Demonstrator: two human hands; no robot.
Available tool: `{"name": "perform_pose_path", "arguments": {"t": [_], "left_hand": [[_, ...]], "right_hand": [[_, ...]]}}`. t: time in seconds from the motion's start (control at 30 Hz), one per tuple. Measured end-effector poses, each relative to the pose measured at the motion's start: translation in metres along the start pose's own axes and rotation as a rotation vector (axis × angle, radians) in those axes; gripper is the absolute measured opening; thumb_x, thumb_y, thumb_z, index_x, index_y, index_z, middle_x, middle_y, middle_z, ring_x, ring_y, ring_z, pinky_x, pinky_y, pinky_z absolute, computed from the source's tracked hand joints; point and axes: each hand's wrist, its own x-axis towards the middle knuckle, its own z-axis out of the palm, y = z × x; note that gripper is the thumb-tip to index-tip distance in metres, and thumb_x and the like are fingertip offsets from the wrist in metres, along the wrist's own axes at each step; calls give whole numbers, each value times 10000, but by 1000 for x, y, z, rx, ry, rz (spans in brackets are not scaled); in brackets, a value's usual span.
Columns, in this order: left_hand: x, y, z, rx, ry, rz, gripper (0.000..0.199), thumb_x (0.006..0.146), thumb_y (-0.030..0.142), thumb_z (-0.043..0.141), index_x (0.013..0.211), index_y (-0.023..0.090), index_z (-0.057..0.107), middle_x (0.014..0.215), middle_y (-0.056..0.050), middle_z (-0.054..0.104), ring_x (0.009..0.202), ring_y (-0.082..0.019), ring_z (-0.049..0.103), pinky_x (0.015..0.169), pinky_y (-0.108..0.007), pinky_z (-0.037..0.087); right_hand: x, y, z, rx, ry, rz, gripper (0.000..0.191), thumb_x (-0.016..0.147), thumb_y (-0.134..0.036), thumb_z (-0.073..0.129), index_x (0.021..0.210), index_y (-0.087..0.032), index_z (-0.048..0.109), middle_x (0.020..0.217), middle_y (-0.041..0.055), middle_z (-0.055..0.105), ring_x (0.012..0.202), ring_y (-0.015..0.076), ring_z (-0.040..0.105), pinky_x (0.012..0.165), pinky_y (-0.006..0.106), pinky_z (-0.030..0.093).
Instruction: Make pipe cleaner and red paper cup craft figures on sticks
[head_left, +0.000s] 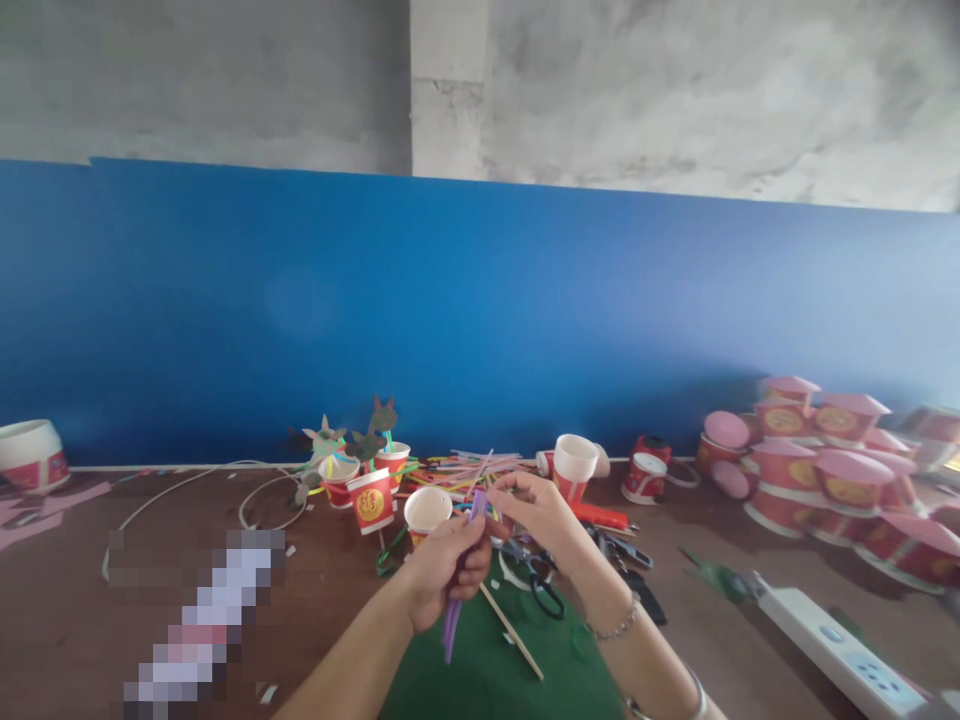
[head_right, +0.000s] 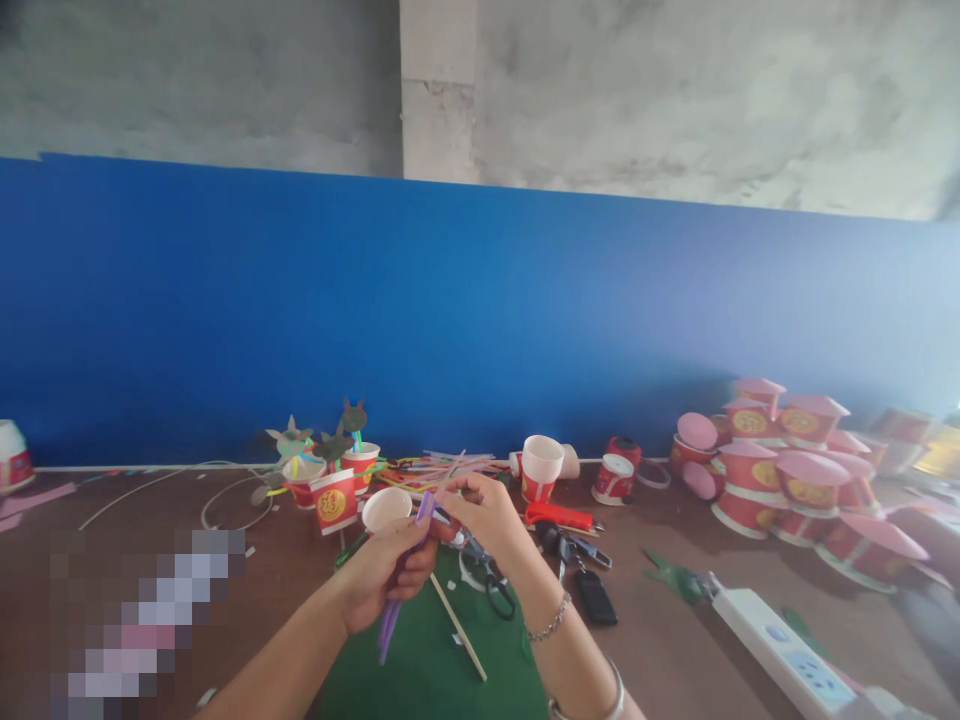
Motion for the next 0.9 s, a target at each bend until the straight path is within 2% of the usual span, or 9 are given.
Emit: {"name": "perform_pose_path", "arguments": {"t": [0.1,0.23,0.33,0.43,0.6,0.9], "left_hand": [[0,0,0,-5,3,-5,448,740,557,641,871,140,541,530,99,283,421,-25,174,387,-179,60],[2,1,0,11,30,20,491,694,585,669,857,143,530,539,100,290,429,-24,178,386,-181,56],[3,1,1,65,91,42,528,658,613,675,849,144,526,534,105,291,424,-23,170,389,-187,56],[6,-1,4,174,189,58,552,649,660,639,825,152,514,520,112,292,417,-23,161,394,-191,66],[13,-11,3,356,317,81,523,717,700,511,751,179,471,499,106,301,406,-38,208,407,-200,116],[18,-18,-4,604,391,203,383,859,540,388,698,195,425,494,87,322,425,-66,268,447,-223,188]], "right_hand": [[-1,-2,-1,-9,-13,8,244,728,-405,639,766,-166,605,466,-28,571,410,98,470,399,203,322],[-2,-7,-5,6,11,-63,251,785,-403,570,695,-169,583,479,-23,560,433,94,469,435,209,337],[-3,-6,-8,-36,26,-52,261,807,-397,548,680,-172,582,422,-36,526,387,84,426,419,207,319],[-4,-3,-8,-102,-29,-13,281,803,-418,564,662,-175,585,368,-52,487,326,69,355,377,201,263],[-11,-6,-1,-253,-98,7,279,784,-374,593,596,-167,605,352,-50,476,328,63,372,386,187,270],[-14,-9,8,-392,1,0,332,783,-413,577,556,-173,612,334,-49,451,332,76,400,406,190,310]]}}
